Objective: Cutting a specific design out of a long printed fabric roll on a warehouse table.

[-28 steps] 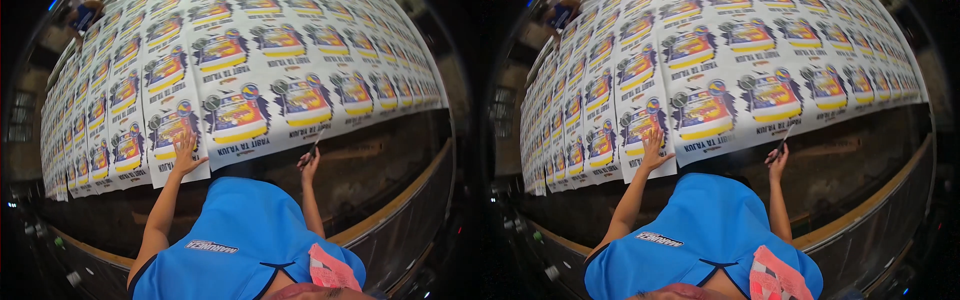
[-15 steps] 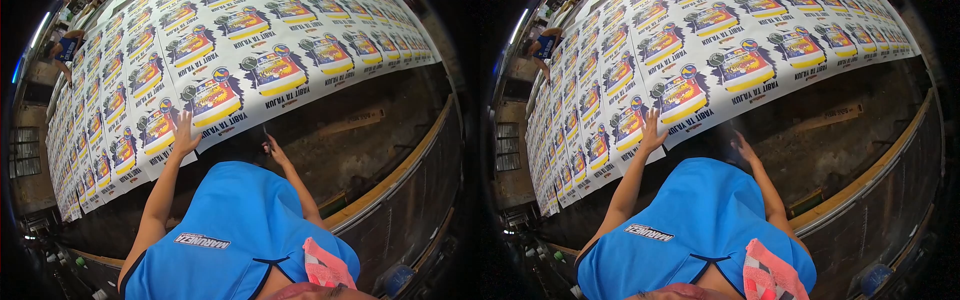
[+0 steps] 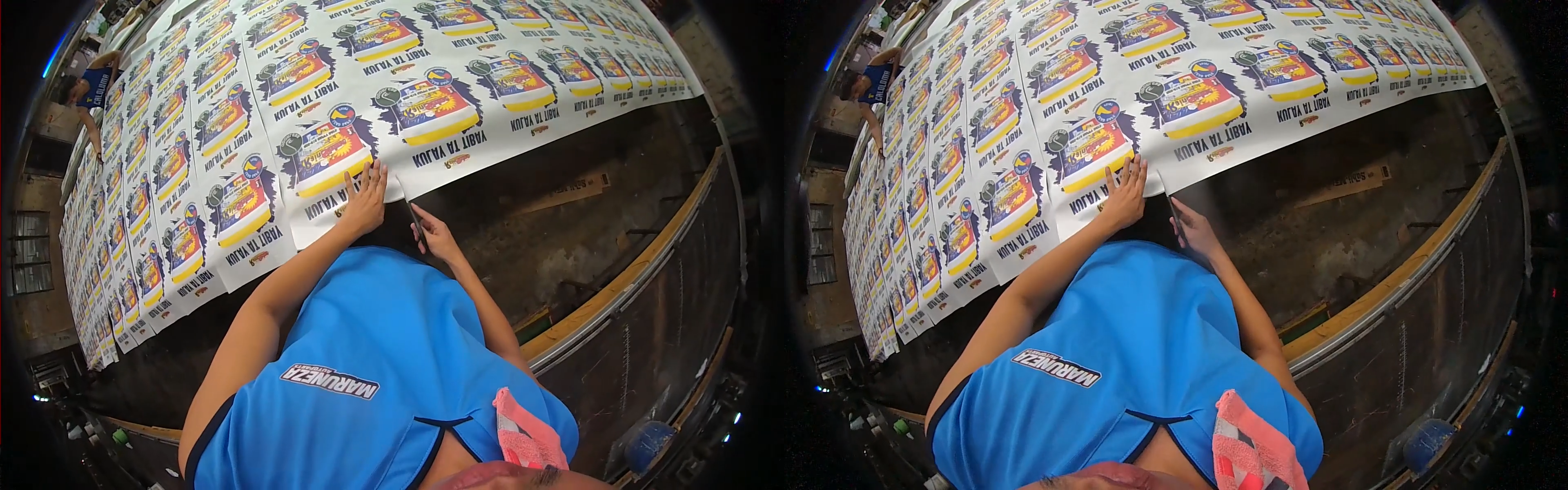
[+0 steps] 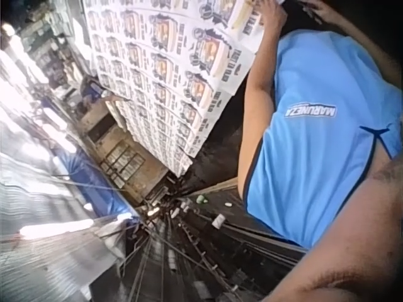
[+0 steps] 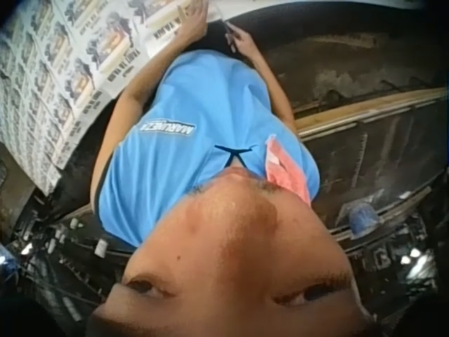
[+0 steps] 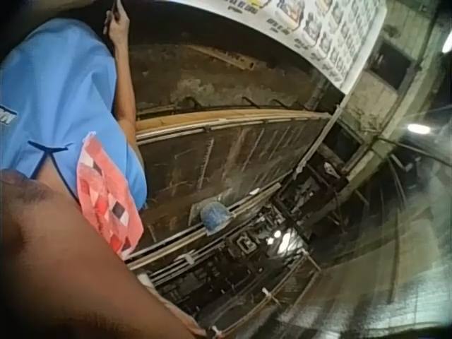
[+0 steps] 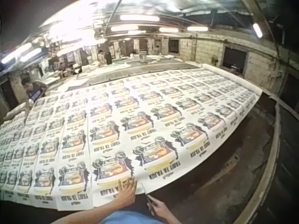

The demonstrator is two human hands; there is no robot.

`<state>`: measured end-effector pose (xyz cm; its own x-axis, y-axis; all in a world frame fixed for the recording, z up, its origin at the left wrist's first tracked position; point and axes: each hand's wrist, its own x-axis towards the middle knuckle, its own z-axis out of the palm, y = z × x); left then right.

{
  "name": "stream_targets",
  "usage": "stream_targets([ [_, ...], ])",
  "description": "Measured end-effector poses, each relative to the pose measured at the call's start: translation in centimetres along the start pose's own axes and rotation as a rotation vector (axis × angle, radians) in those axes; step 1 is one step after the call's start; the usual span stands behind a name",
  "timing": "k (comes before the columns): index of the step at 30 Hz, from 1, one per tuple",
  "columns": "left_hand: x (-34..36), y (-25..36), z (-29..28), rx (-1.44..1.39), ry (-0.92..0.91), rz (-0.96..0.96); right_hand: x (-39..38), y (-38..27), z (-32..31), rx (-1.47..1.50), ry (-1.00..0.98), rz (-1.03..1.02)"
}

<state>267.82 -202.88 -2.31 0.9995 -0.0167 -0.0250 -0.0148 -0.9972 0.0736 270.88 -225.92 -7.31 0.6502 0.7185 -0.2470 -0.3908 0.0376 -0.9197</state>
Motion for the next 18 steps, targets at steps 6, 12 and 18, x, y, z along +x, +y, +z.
stream_targets([
  [6,-0.4,-0.4,0.2,-0.099,-0.077,0.103,0.7,-1.4,0.9,0.124,0.042,0.072],
  [12,-0.2,-0.9,-1.3,-0.229,-0.15,0.087,4.4,-4.3,2.2,0.106,0.04,0.089],
  [18,0.7,-1.9,-3.9,-0.364,-0.226,0.104,6.4,-3.1,1.0,0.104,0.038,0.02],
])
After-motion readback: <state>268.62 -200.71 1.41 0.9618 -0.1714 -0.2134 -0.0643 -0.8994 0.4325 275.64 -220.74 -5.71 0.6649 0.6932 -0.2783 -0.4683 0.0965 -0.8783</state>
